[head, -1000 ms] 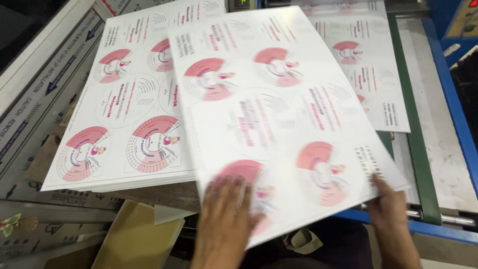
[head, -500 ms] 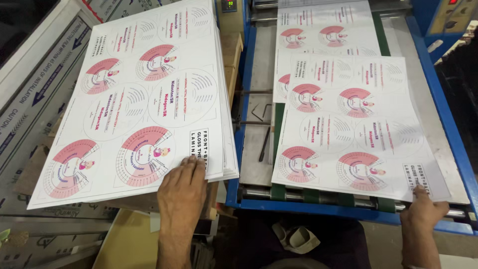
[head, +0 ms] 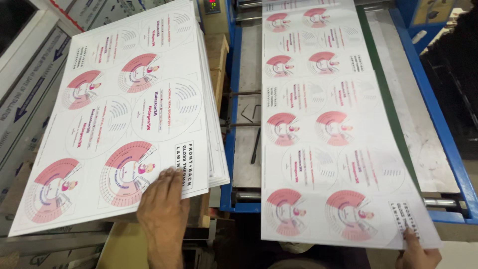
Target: The person sits on the floor and repeatedly feeds printed sheets into a laminating machine. They pick up a sheet from a stack on the left, place it onto the machine's conveyor belt, and watch it pass through the rollers. The process is repeated continuously for multiple sheets.
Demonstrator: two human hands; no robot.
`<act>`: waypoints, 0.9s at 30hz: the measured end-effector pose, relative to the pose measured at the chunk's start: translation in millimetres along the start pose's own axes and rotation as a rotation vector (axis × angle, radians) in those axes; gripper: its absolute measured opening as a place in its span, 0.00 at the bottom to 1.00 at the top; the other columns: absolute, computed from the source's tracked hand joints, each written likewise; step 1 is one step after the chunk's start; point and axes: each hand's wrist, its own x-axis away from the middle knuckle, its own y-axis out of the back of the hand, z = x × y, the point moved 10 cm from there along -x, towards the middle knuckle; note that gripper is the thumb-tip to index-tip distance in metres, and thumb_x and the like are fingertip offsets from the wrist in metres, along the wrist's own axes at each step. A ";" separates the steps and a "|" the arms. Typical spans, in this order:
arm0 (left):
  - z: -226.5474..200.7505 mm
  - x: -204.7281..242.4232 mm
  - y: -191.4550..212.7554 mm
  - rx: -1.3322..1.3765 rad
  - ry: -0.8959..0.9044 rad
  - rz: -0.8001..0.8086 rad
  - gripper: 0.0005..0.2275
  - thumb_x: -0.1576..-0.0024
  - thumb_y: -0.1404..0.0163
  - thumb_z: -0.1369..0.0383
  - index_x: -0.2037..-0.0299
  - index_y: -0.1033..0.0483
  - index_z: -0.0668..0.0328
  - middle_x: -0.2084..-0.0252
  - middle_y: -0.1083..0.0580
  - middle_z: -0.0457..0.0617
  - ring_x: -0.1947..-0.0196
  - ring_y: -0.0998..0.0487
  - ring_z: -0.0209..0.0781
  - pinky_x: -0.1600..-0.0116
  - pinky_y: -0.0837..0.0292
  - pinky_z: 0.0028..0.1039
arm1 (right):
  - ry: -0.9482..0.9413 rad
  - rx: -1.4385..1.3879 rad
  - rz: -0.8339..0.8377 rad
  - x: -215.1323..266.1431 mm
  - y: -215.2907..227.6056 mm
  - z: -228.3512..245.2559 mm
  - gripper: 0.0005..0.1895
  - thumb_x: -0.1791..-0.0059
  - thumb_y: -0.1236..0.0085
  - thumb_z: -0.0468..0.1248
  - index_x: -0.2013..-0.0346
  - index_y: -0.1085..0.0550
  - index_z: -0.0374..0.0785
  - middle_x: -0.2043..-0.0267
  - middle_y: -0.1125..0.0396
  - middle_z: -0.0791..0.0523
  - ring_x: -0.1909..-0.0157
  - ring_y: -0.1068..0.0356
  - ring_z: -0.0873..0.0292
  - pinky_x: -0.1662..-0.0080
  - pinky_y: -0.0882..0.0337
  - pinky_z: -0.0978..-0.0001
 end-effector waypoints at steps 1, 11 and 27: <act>3.1 -0.2 -0.1 0.002 0.010 0.017 0.17 0.53 0.36 0.73 0.52 0.19 0.61 0.50 0.20 0.52 0.48 0.19 0.47 0.44 0.24 0.35 | 0.029 0.071 0.012 5.9 4.5 4.9 0.19 0.46 0.46 0.20 0.40 0.31 0.17 0.45 0.29 0.43 0.47 0.26 0.54 0.44 0.25 0.66; 10.1 -0.5 6.6 0.055 0.024 -0.012 0.17 0.56 0.35 0.72 0.55 0.19 0.59 0.55 0.19 0.49 0.54 0.18 0.46 0.50 0.23 0.35 | -0.054 0.024 0.084 -24.6 -36.7 3.6 0.13 0.41 0.45 0.27 0.43 0.30 0.22 0.52 0.29 0.50 0.54 0.30 0.59 0.58 0.33 0.74; 6.8 4.1 -6.6 0.033 0.062 0.121 0.21 0.57 0.34 0.70 0.51 0.21 0.62 0.51 0.21 0.50 0.48 0.22 0.46 0.45 0.28 0.38 | -0.496 -0.049 0.234 -65.7 -119.9 -43.2 0.22 0.40 0.51 0.39 0.38 0.37 0.23 0.48 0.34 0.44 0.54 0.28 0.49 0.56 0.21 0.54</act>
